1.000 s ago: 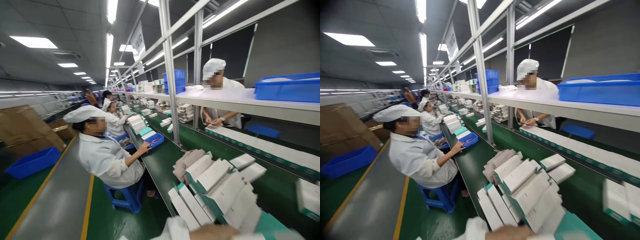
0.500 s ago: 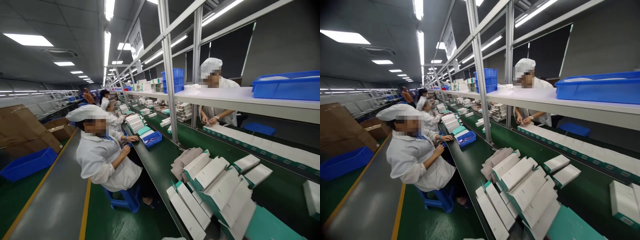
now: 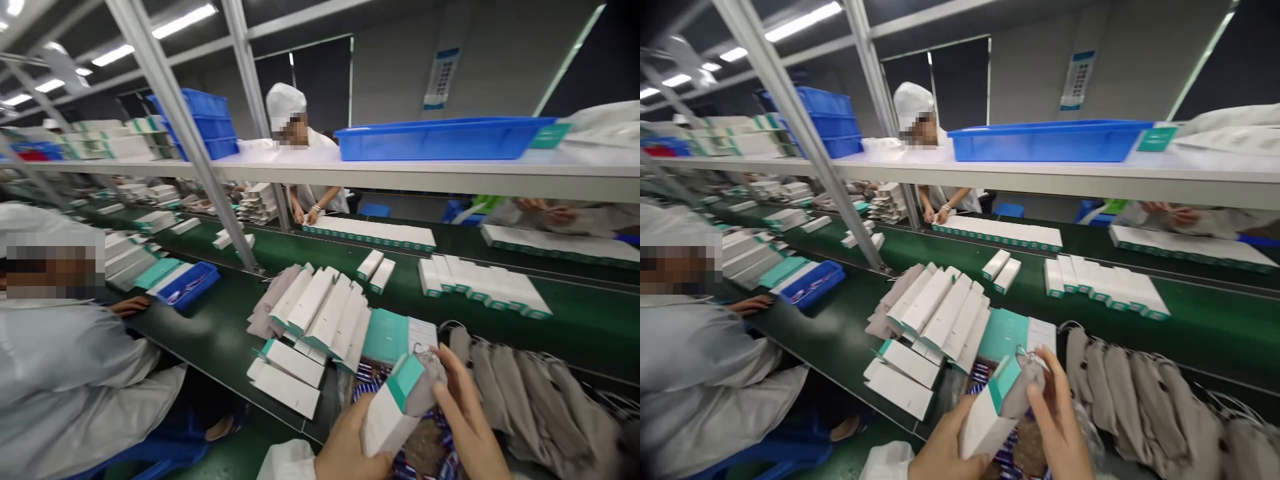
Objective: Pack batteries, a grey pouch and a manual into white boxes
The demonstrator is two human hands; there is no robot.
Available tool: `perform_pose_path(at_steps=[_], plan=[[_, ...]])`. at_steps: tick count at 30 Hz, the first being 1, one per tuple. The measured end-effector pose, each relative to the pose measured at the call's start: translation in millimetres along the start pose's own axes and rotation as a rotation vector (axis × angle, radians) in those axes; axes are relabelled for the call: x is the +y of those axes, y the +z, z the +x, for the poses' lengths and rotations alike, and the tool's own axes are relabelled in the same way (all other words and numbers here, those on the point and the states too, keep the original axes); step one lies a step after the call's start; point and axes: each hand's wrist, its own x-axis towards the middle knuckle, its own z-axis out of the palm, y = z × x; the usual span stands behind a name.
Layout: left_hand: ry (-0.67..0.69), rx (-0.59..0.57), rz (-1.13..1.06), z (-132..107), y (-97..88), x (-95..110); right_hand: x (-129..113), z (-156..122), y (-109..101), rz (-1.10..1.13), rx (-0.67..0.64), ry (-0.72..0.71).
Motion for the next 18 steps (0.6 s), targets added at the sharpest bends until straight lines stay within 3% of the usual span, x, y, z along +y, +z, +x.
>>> perform_pose_path(at_steps=[4, 10, 14, 18], plan=[[0.031, -0.068, -0.18, 5.0, -1.2, 13.7, -34.0, 20.5, -22.6, -0.102, -0.178, -0.212], [0.062, -0.057, -0.368, 10.5, 3.0, 20.2, -52.3, 13.7, -12.9, -0.305, -0.37, -0.422], [0.05, -0.06, -0.369, 9.0, 5.8, 18.9, -62.8, 17.1, -16.1, -0.444, -0.496, -0.435], [0.028, -0.113, -0.359, 8.5, 10.2, 13.6, -71.3, 31.0, -18.9, -0.517, -0.702, -0.307]])
